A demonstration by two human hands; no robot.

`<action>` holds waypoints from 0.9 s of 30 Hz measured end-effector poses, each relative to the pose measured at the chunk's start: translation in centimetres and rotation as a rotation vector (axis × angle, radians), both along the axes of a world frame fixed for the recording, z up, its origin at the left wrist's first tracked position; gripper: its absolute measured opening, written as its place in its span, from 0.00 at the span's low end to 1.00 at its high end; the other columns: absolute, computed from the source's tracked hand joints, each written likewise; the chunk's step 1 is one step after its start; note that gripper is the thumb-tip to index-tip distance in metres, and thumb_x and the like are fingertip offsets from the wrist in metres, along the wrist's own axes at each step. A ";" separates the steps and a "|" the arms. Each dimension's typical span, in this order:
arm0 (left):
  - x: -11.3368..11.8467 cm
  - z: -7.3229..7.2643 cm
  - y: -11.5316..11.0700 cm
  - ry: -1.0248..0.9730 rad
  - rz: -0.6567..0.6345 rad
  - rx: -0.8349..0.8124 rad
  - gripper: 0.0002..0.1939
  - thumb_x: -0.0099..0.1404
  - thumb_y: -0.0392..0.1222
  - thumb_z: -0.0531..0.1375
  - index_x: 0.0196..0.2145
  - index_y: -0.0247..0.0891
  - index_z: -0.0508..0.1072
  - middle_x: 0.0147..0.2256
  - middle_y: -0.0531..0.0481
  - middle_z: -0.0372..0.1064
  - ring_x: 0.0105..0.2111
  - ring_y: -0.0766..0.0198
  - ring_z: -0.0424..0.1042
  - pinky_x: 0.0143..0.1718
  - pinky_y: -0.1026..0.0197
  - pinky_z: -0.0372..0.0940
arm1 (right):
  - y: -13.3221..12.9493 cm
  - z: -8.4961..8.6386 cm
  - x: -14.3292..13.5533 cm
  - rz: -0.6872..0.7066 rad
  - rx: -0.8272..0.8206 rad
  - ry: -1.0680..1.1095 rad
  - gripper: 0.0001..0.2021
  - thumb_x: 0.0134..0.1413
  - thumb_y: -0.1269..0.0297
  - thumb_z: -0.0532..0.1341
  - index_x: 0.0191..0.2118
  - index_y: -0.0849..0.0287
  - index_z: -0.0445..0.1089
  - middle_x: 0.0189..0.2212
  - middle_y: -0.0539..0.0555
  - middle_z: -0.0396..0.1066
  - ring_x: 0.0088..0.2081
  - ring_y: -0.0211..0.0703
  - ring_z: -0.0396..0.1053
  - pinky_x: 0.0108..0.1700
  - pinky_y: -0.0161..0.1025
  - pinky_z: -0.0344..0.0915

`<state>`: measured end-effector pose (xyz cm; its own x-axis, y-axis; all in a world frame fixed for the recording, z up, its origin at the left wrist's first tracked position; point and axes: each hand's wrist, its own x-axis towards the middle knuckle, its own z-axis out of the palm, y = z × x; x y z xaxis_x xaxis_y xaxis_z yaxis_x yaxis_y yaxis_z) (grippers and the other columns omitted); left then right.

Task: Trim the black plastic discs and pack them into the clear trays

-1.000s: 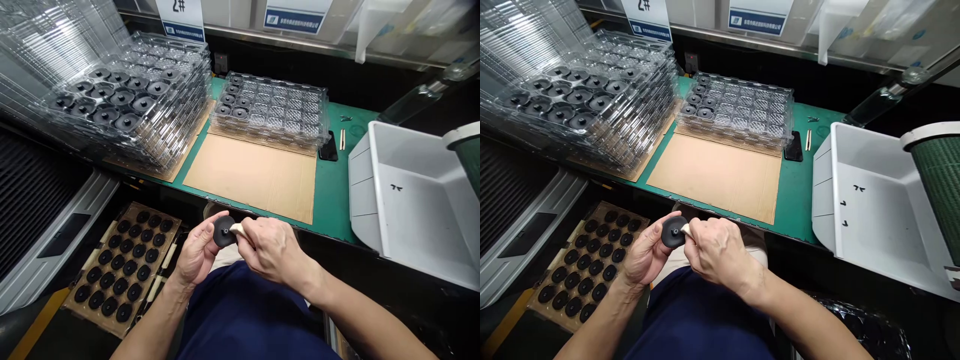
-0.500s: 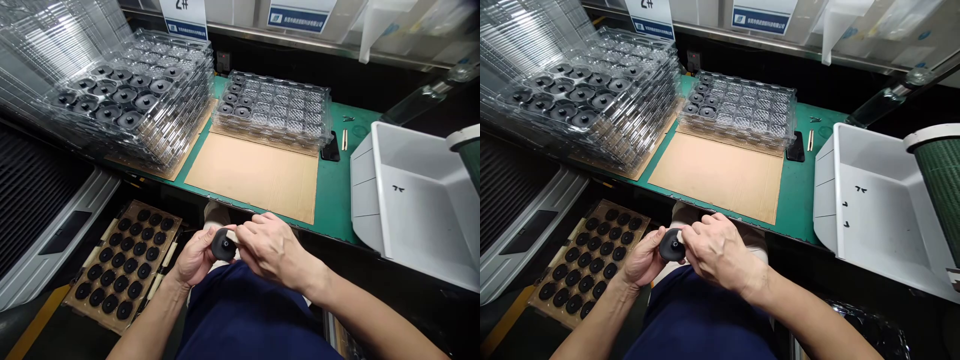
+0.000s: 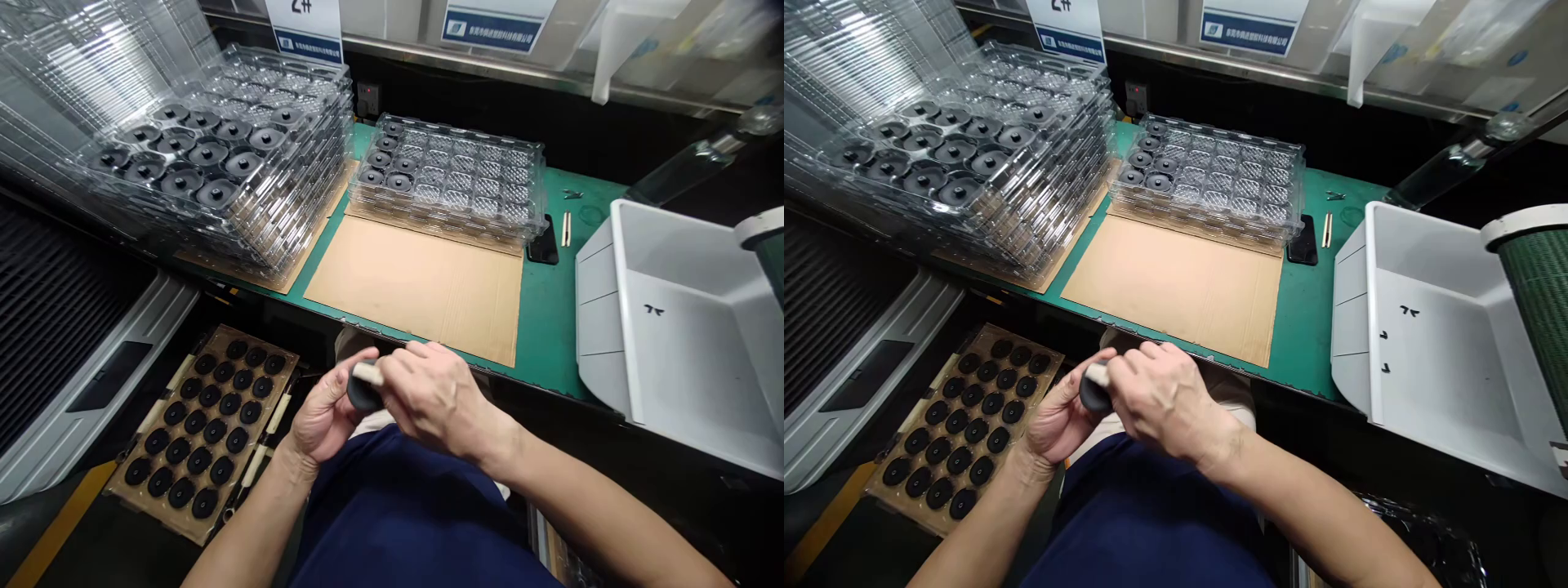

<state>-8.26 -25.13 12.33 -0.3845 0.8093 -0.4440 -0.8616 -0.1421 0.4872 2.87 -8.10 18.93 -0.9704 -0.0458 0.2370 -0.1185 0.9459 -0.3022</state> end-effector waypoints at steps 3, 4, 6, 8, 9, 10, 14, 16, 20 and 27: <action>-0.3 0.6 0.5 0.165 0.146 0.009 0.28 0.56 0.42 0.78 0.54 0.46 0.81 0.50 0.48 0.81 0.50 0.61 0.78 0.55 0.64 0.71 | -0.8 -0.5 0.2 -0.187 -0.270 -0.082 0.12 0.70 0.65 0.54 0.31 0.55 0.58 0.22 0.46 0.58 0.23 0.40 0.54 0.29 0.41 0.48; -0.2 0.8 0.7 0.218 0.164 0.004 0.29 0.54 0.39 0.79 0.54 0.47 0.82 0.51 0.49 0.81 0.51 0.62 0.78 0.54 0.65 0.71 | -1.1 -0.4 0.2 -0.209 -0.365 -0.113 0.13 0.69 0.65 0.54 0.30 0.54 0.56 0.21 0.44 0.55 0.22 0.39 0.51 0.28 0.41 0.46; 0.1 1.2 1.1 0.303 0.183 -0.009 0.30 0.50 0.36 0.80 0.51 0.47 0.83 0.50 0.49 0.81 0.49 0.62 0.78 0.51 0.67 0.72 | -1.6 -0.1 0.1 -0.238 -0.515 -0.120 0.14 0.69 0.64 0.54 0.30 0.54 0.52 0.20 0.43 0.52 0.21 0.37 0.49 0.27 0.40 0.44; 0.6 1.7 1.5 0.366 0.218 -0.020 0.29 0.49 0.36 0.80 0.49 0.47 0.84 0.49 0.49 0.81 0.45 0.62 0.79 0.48 0.66 0.73 | -1.9 0.5 -0.1 -0.248 -0.558 -0.059 0.14 0.68 0.64 0.53 0.30 0.53 0.50 0.21 0.44 0.53 0.21 0.37 0.49 0.28 0.39 0.45; 0.8 2.0 1.6 0.394 0.244 -0.028 0.28 0.48 0.37 0.80 0.48 0.47 0.84 0.49 0.50 0.81 0.45 0.62 0.79 0.48 0.66 0.74 | -1.9 0.8 -0.2 -0.235 -0.550 -0.028 0.13 0.68 0.65 0.53 0.30 0.53 0.50 0.22 0.44 0.53 0.22 0.37 0.50 0.28 0.39 0.46; 0.8 2.3 1.7 0.421 0.269 -0.034 0.28 0.48 0.37 0.81 0.48 0.48 0.85 0.48 0.50 0.80 0.45 0.61 0.79 0.49 0.65 0.74 | -1.9 1.1 -0.2 -0.212 -0.530 -0.009 0.13 0.68 0.65 0.52 0.30 0.53 0.50 0.22 0.45 0.54 0.23 0.37 0.50 0.28 0.39 0.46; 0.5 2.9 1.4 0.466 0.311 -0.028 0.29 0.48 0.36 0.81 0.49 0.48 0.84 0.48 0.50 0.81 0.50 0.60 0.78 0.53 0.65 0.72 | -1.2 1.3 0.3 -0.163 -0.400 -0.057 0.10 0.68 0.66 0.53 0.32 0.55 0.56 0.22 0.45 0.56 0.23 0.38 0.53 0.30 0.40 0.46; 0.2 2.6 0.9 0.430 0.285 -0.030 0.30 0.48 0.36 0.81 0.49 0.48 0.84 0.49 0.50 0.81 0.50 0.61 0.78 0.53 0.66 0.72 | -0.5 0.7 0.4 -0.183 -0.278 -0.075 0.09 0.69 0.65 0.53 0.34 0.56 0.61 0.23 0.46 0.60 0.24 0.39 0.55 0.30 0.41 0.46; 0.1 1.8 0.0 0.283 0.181 -0.024 0.32 0.50 0.41 0.80 0.53 0.49 0.82 0.52 0.50 0.81 0.52 0.60 0.78 0.54 0.66 0.72 | 2.7 -2.4 0.0 -0.356 -0.044 -0.040 0.11 0.73 0.62 0.54 0.37 0.57 0.69 0.27 0.52 0.70 0.29 0.43 0.63 0.31 0.41 0.48; 0.1 1.5 -0.1 0.248 0.147 0.016 0.31 0.56 0.46 0.77 0.57 0.52 0.79 0.58 0.50 0.78 0.59 0.55 0.75 0.57 0.63 0.72 | 10.6 -9.5 2.4 -0.699 0.079 -0.188 0.25 0.61 0.79 0.55 0.60 0.58 0.74 0.59 0.65 0.70 0.57 0.60 0.66 0.50 0.49 0.64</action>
